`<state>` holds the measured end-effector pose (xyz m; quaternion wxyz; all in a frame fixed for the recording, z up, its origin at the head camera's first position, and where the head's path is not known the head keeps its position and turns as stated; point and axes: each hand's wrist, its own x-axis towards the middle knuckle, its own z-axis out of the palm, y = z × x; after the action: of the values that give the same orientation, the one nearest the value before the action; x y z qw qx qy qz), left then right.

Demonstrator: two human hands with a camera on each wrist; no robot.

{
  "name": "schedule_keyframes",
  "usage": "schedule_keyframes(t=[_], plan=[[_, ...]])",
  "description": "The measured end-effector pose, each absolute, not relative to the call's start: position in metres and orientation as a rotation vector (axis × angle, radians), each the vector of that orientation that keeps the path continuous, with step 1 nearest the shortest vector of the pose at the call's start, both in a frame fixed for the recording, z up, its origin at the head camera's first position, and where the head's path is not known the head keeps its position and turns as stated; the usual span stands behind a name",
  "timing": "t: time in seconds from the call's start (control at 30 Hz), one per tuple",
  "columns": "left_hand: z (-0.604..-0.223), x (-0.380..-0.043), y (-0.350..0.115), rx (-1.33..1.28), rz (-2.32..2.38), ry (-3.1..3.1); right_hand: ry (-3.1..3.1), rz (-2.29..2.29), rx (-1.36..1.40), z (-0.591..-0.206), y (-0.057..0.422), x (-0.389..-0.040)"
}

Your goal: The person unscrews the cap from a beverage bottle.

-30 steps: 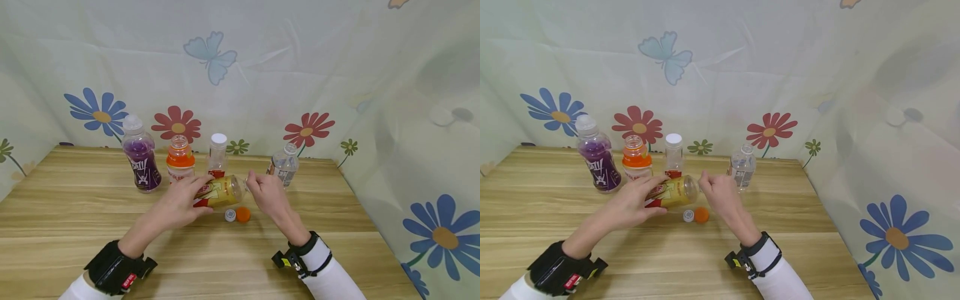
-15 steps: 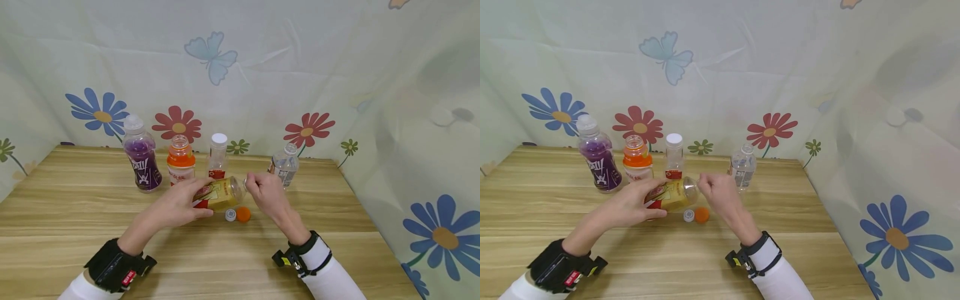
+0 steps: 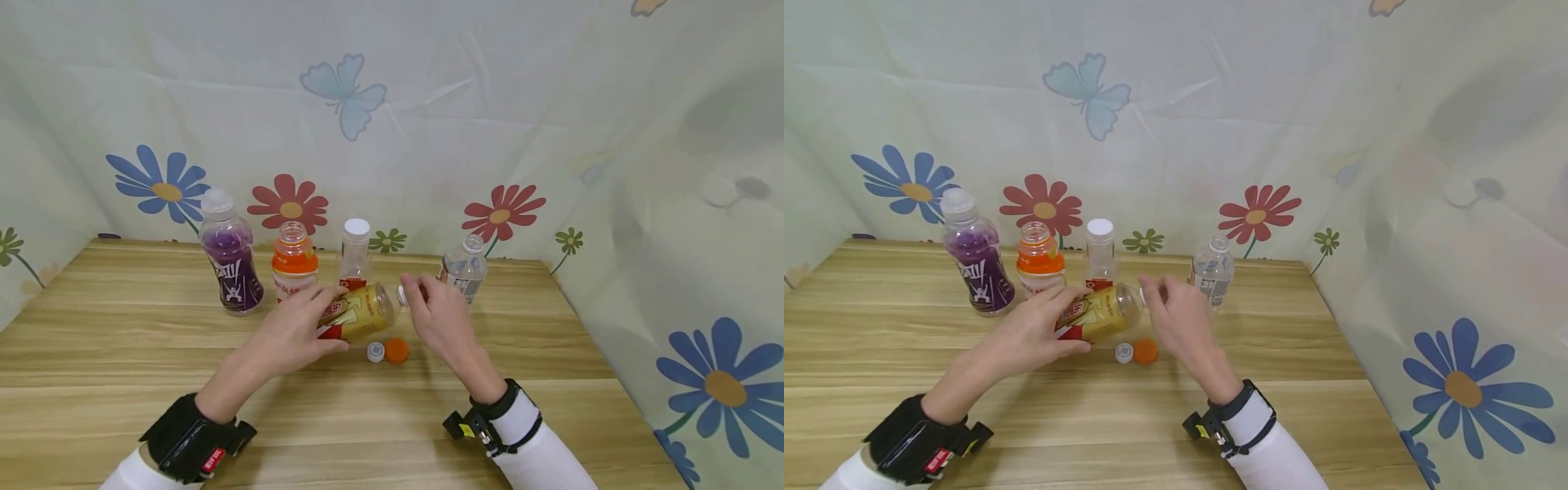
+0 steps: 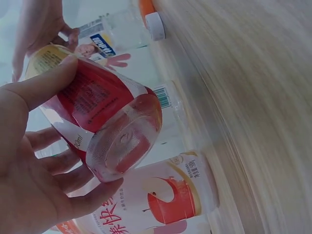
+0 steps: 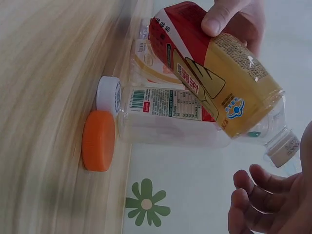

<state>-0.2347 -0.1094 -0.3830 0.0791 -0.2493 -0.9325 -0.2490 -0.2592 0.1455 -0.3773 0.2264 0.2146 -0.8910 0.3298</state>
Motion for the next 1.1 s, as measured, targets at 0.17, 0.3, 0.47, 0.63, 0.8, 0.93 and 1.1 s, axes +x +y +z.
schedule_keyframes(t=[0.17,0.3,0.47,0.63,0.8,0.93,1.1], plan=[[-0.3847,-0.2353,-0.1108,-0.738,-0.742,-2.783,-2.500,0.996,0.548,-0.3749,0.1442,-0.2576],[-0.3861,-0.2362,-0.1117,-0.736,-0.736,-2.762,-2.517,1.081,0.562,-0.3740,0.1438,-0.2572],[-0.3879,-0.2366,-0.1128,-0.735,-0.732,-2.736,-2.524,1.164,0.598,-0.3737,0.1451,-0.2563],[-0.3879,-0.2363,-0.1132,-0.734,-0.732,-2.734,-2.508,1.205,0.617,-0.3727,0.1462,-0.2554],[-0.3887,-0.2368,-0.1131,-0.743,-0.723,-2.735,-2.534,1.220,0.617,-0.3708,0.1466,-0.2542],[-0.3901,-0.2377,-0.1128,-0.746,-0.705,-2.719,-2.576,1.226,0.612,-0.3694,0.1466,-0.2541],[-0.3909,-0.2381,-0.1125,-0.748,-0.690,-2.708,-2.574,1.242,0.643,-0.3672,0.1473,-0.2544]])
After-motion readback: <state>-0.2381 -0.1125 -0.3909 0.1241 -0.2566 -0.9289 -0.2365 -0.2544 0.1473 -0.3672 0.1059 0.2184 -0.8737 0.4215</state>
